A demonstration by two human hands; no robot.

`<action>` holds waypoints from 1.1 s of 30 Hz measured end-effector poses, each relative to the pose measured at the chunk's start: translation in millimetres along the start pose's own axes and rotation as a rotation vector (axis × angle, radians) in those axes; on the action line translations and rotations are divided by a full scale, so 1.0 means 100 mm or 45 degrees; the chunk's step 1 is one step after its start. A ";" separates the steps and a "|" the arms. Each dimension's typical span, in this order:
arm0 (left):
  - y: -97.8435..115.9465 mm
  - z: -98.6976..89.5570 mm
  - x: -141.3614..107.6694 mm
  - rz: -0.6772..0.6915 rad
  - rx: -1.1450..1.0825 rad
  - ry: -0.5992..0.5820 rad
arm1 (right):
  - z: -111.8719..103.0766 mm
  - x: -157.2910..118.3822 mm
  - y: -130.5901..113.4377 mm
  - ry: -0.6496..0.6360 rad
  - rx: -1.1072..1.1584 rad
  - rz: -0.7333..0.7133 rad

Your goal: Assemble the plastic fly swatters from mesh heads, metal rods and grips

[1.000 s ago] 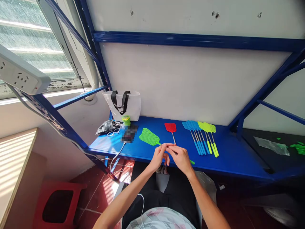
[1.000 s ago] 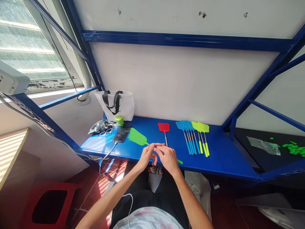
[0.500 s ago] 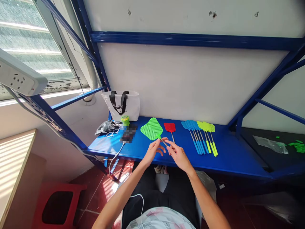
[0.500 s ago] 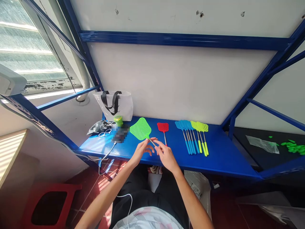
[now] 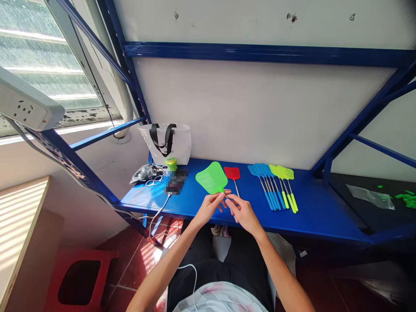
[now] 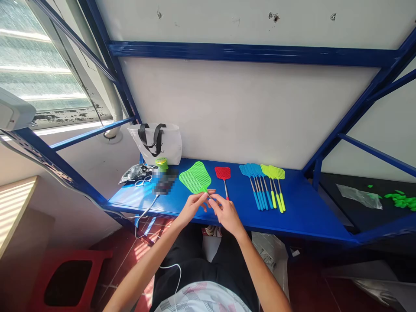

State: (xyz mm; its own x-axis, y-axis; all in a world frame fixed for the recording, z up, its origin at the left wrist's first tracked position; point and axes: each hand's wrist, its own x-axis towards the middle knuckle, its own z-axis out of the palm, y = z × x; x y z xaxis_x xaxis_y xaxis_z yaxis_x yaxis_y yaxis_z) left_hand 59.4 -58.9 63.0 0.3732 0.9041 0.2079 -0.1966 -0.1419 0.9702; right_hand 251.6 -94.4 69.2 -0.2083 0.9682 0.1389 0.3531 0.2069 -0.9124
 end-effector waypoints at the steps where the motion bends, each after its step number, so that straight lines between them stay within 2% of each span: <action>1: 0.00 0.01 -0.01 0.000 0.003 -0.031 | 0.01 0.00 -0.01 0.011 -0.008 -0.006; 5: -0.03 0.05 -0.02 0.010 -0.022 -0.076 | 0.02 -0.02 -0.07 0.079 -0.066 -0.080; 10: -0.10 0.07 -0.01 0.047 -0.053 0.011 | 0.01 -0.01 -0.12 0.126 -0.166 -0.151; 15: -0.10 0.05 0.01 0.060 -0.067 0.118 | 0.01 0.00 -0.10 0.090 -0.151 -0.099; 21: 0.00 -0.21 0.07 0.093 -0.218 0.458 | -0.10 0.00 -0.08 -0.106 -0.077 0.071; 25: 0.05 -0.44 0.12 0.126 -0.279 0.594 | -0.18 -0.01 -0.09 -0.324 -0.237 0.063; 29: 0.08 -0.57 0.14 0.147 -0.307 0.647 | -0.17 -0.02 -0.07 -0.528 -0.442 0.038; 33: 0.08 -0.57 0.13 0.110 -0.235 0.548 | -0.07 -0.02 -0.05 -0.543 -0.557 0.010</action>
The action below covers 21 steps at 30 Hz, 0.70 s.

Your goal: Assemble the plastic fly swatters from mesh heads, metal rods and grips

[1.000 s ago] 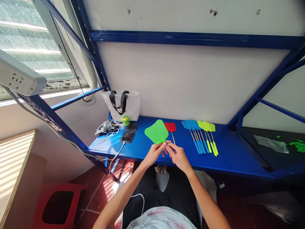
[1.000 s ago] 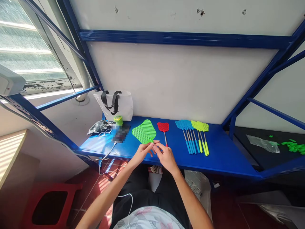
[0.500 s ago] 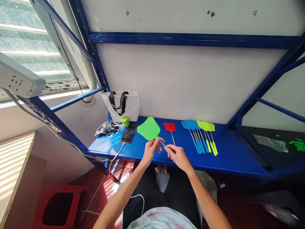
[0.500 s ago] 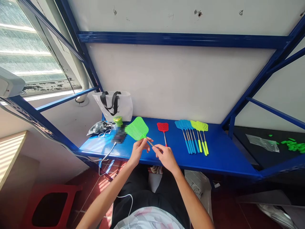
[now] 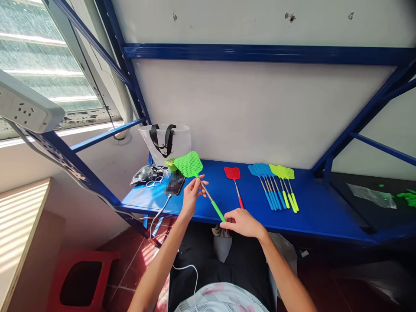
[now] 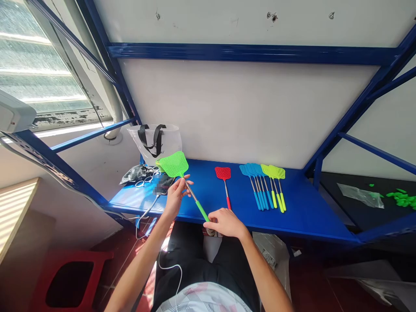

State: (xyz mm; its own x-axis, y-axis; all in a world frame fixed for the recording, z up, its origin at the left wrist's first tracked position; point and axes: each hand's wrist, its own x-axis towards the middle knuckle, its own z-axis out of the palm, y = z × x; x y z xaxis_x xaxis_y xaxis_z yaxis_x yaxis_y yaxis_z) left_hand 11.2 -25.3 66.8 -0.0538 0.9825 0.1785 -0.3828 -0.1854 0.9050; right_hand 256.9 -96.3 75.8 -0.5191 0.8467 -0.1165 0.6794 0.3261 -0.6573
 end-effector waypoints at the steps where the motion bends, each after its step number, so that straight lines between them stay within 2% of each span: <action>1: -0.02 0.02 -0.02 -0.014 0.045 -0.055 | 0.02 0.01 -0.01 0.021 -0.007 0.009; 4: -0.14 0.12 -0.09 -0.071 0.215 -0.246 | 0.09 0.05 -0.03 0.100 0.021 0.042; 9: -0.52 0.25 -0.23 -0.082 0.641 -0.476 | 0.21 0.13 -0.03 0.289 0.109 0.079; 14: -0.84 0.19 -0.25 0.065 1.004 -0.501 | 0.36 0.22 0.01 0.387 -0.094 0.210; 21: -0.95 0.07 -0.19 0.255 1.421 -0.505 | 0.45 0.28 0.03 0.343 -0.299 0.297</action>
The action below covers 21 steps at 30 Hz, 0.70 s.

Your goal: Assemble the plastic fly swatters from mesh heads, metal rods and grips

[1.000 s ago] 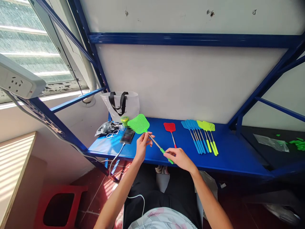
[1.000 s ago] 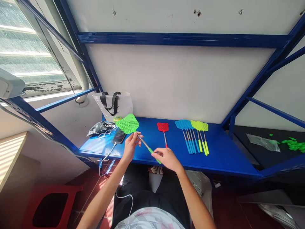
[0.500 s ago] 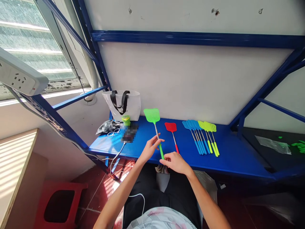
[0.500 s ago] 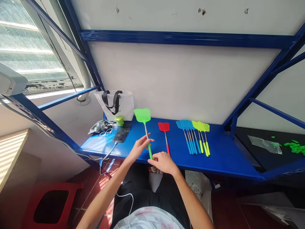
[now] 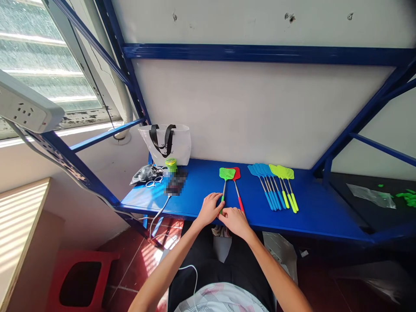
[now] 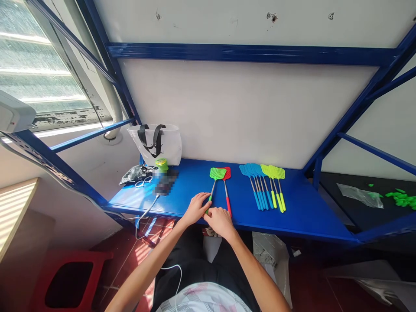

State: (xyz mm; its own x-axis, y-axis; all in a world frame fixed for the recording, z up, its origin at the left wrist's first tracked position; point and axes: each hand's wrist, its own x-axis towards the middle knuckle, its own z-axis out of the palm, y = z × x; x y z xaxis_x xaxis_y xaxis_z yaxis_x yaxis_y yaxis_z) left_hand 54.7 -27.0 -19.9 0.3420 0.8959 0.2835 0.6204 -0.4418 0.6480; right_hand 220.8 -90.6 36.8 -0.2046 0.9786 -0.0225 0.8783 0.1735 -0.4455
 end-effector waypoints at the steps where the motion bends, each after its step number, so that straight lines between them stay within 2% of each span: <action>1: -0.02 0.00 0.00 0.006 0.035 0.004 | 0.00 0.00 0.00 -0.004 -0.006 -0.002; 7: -0.12 -0.03 0.02 0.125 0.170 -0.047 | -0.12 0.04 0.14 0.030 -0.034 -0.004; 11: -0.20 -0.12 0.06 0.198 0.172 -0.053 | -0.34 0.11 0.50 0.188 -0.102 0.146; 14: -0.26 -0.20 0.09 0.229 0.179 -0.067 | -0.44 0.15 0.83 0.242 -0.166 0.220; 17: -0.29 -0.23 0.10 0.237 0.229 -0.060 | -0.41 0.18 1.03 0.232 -0.206 0.170; 21: -0.27 -0.20 0.07 0.214 0.308 -0.041 | -0.26 0.24 1.02 0.234 -0.178 0.062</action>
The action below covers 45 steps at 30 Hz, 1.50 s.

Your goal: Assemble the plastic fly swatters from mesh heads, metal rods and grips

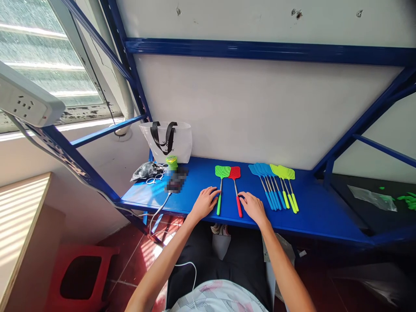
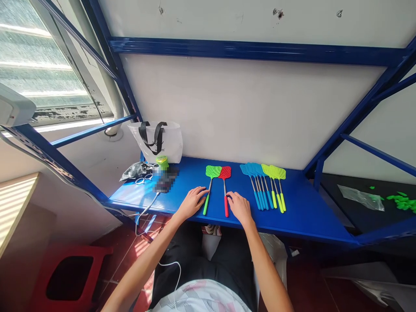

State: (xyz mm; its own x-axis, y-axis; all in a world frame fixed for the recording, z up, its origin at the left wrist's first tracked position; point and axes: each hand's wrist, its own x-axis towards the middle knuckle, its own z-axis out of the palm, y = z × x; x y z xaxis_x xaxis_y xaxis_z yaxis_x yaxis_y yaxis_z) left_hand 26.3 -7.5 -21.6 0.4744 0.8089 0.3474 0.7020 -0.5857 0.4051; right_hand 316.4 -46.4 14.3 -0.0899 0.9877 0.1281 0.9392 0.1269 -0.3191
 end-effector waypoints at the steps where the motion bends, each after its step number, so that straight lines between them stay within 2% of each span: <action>1: 0.01 0.01 -0.01 -0.008 0.022 0.007 | 0.03 0.01 -0.03 0.002 0.017 -0.023; 8: -0.02 -0.02 0.01 0.007 0.071 0.019 | 0.17 0.06 -0.09 0.128 0.077 -0.054; 14: -0.12 0.03 -0.01 -0.085 0.115 0.083 | 0.25 0.07 -0.09 0.266 -0.074 -0.118; 20: -0.12 0.07 -0.02 -0.099 0.114 0.070 | 0.34 0.12 -0.04 0.254 -0.050 -0.177; 30: -0.12 0.07 -0.01 -0.097 0.124 0.067 | 0.31 0.11 -0.03 0.239 -0.042 -0.172; 45: -0.10 0.07 -0.02 -0.091 0.217 0.050 | 0.41 0.13 0.06 0.331 -0.059 -0.223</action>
State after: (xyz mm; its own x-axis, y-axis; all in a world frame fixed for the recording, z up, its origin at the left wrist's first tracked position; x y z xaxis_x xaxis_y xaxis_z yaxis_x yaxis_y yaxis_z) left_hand 22.1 -2.5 -31.9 0.4017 0.8435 0.3567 0.8145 -0.5071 0.2819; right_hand 307.2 -28.9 -24.8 -0.1696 0.8940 0.4148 0.9315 0.2829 -0.2288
